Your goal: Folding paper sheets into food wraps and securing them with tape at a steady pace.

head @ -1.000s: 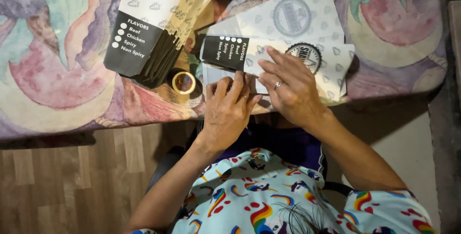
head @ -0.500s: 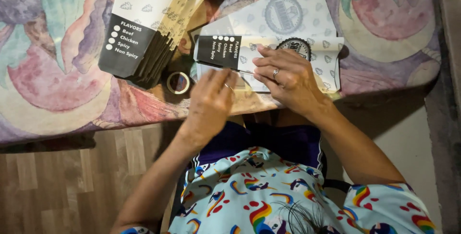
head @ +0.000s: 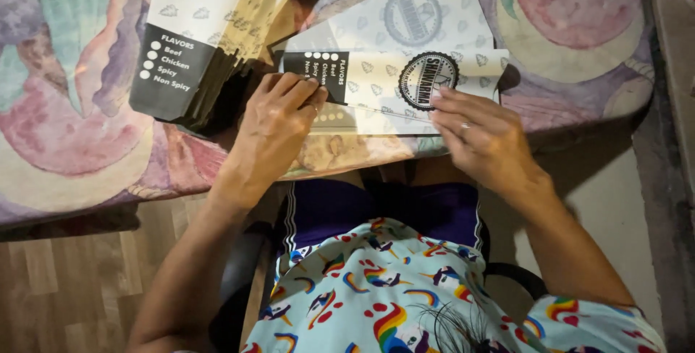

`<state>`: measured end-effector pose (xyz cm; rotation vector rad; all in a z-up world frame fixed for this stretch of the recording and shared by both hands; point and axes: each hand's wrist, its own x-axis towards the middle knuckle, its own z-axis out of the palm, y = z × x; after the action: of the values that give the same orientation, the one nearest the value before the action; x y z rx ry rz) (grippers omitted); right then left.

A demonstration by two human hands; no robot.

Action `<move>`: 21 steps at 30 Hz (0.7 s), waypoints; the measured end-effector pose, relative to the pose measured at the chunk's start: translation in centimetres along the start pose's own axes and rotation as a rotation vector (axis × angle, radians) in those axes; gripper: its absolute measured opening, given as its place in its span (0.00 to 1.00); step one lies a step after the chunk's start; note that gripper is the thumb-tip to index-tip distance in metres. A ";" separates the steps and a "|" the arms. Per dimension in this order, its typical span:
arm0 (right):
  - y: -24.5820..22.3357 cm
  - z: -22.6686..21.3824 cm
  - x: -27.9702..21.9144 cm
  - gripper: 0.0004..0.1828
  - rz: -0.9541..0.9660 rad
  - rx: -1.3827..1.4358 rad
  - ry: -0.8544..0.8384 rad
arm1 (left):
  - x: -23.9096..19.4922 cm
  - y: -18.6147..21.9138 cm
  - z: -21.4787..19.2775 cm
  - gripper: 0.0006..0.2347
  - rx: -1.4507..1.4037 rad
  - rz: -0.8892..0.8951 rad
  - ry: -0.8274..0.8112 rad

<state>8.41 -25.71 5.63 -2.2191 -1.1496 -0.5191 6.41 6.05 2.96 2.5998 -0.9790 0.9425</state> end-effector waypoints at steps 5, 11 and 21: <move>0.9 -1.4 -1.8 0.03 -0.020 -0.087 -0.016 | 0.0 -0.1 -0.1 0.03 -0.018 0.023 -0.016; 1.4 -0.9 -2.4 0.01 -0.116 -0.173 0.006 | 0.2 -0.2 -0.5 0.04 -0.013 0.037 -0.025; -0.4 -0.9 -1.0 0.09 -0.194 -0.335 0.029 | 2.1 1.0 -1.8 0.05 0.106 0.002 -0.170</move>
<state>7.48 -26.69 5.82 -2.3779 -1.3523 -0.8773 6.08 4.97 5.67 2.8060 -0.9973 0.8053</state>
